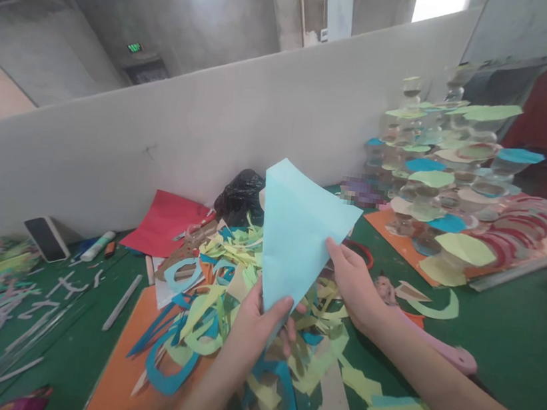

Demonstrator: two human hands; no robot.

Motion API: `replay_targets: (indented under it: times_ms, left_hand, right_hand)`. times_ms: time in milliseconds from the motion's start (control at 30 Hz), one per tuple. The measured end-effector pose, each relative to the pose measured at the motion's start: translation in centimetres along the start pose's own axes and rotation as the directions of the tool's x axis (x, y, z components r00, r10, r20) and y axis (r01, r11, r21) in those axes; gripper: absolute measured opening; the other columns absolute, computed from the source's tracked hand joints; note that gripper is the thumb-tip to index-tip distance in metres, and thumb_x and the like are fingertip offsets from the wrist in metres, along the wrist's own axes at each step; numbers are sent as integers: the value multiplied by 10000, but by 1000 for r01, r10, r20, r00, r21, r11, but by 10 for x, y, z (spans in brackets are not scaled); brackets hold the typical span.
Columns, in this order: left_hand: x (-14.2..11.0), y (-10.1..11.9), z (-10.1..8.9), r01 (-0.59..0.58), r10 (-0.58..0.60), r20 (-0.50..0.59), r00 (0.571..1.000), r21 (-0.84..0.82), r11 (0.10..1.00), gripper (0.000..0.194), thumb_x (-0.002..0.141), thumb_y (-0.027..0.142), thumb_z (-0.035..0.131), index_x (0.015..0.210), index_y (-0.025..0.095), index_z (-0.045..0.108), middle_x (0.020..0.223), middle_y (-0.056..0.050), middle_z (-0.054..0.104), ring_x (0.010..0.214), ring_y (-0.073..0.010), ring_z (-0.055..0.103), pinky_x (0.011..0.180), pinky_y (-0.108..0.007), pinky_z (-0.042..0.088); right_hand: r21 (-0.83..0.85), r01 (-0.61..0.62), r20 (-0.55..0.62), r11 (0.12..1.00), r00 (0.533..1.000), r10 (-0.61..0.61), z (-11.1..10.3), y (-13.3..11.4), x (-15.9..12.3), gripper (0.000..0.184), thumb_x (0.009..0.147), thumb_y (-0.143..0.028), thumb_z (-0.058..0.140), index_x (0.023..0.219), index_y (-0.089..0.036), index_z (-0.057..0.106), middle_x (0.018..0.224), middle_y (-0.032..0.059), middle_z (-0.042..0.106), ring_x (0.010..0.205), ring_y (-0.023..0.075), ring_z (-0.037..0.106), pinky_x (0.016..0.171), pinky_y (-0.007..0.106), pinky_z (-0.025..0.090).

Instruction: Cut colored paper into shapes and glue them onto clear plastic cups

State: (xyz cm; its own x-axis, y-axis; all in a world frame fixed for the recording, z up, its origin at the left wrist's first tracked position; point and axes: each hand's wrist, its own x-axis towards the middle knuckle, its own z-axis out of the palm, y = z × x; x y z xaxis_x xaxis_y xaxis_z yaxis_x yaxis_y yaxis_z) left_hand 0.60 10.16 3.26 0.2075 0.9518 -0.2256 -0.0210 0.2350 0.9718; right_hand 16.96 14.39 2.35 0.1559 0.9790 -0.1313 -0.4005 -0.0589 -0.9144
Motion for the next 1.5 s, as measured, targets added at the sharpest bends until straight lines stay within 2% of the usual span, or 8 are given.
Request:
replay_targets:
  times_ms: [200, 367, 533, 600, 800, 1000, 1267, 1500]
  left_hand:
    - [-2, 5, 4, 40, -39, -43, 998, 4, 999, 525, 719, 434, 742, 1104, 193, 479, 822, -40, 727, 365, -109, 545, 362, -250, 445]
    - [0, 5, 2, 36, -36, -9, 999, 30, 999, 438, 716, 473, 744, 955, 167, 542, 812, -67, 736, 411, -120, 573, 420, -265, 483]
    - [2, 4, -1, 38, -40, 39, 998, 33, 999, 414, 701, 485, 759, 870, 144, 594, 644, -44, 706, 444, -136, 583, 478, -268, 500]
    - [2, 3, -1, 38, -39, 35, 999, 15, 999, 412, 690, 480, 770, 858, 141, 608, 685, -66, 725, 513, -165, 633, 534, -283, 525]
    - [6, -4, -9, -12, 8, -143, 990, -23, 1000, 490, 701, 474, 775, 1054, 150, 674, 1070, -127, 744, 949, -266, 703, 821, -336, 549]
    - [8, 3, -15, -4, -46, -273, 961, -179, 984, 596, 628, 531, 813, 1033, 108, 701, 985, -162, 752, 905, -299, 706, 769, -360, 563]
    - [0, 17, -15, 8, -55, -182, 982, -251, 968, 457, 581, 547, 834, 691, 136, 667, 726, -68, 712, 844, -247, 689, 765, -312, 551]
    - [4, 12, -23, -9, -18, -85, 996, -310, 951, 391, 682, 499, 786, 632, 144, 630, 667, -45, 656, 741, -185, 639, 734, -276, 530]
  right_hand:
    - [-30, 43, -2, 999, 999, -43, -1, -1, 1, 428, 744, -638, 641, 744, -216, 568, 755, 41, 692, 720, 239, 640, 652, 342, 521]
    - [-66, 99, -26, 993, 995, -101, -6, -2, 4, 417, 782, -627, 615, 712, -223, 541, 721, 23, 643, 693, 216, 592, 647, 330, 496]
    - [-59, 126, -51, 990, 990, -129, -10, -4, 7, 396, 803, -608, 606, 712, -228, 543, 725, 26, 608, 697, 208, 568, 657, 327, 507]
    - [-68, 143, -44, 987, 988, -146, -11, -3, 8, 404, 807, -611, 601, 699, -228, 531, 691, 19, 583, 670, 200, 552, 650, 325, 507]
    - [-198, 164, 36, 966, 986, -160, -3, 1, 1, 488, 785, -684, 564, 663, -217, 495, 657, 8, 535, 628, 180, 508, 577, 304, 444]
    - [-309, 177, 189, 935, 974, -123, 8, 0, -13, 569, 756, -762, 517, 604, -223, 412, 574, -31, 418, 550, 135, 406, 528, 279, 349]
    - [-398, 275, 199, 875, 957, -210, -2, -13, -9, 594, 784, -772, 485, 568, -231, 367, 520, -28, 443, 519, 135, 423, 516, 276, 331]
    - [-446, 255, 208, 858, 962, -178, -5, -12, -4, 590, 784, -772, 478, 581, -219, 445, 513, -12, 495, 494, 140, 433, 503, 282, 319]
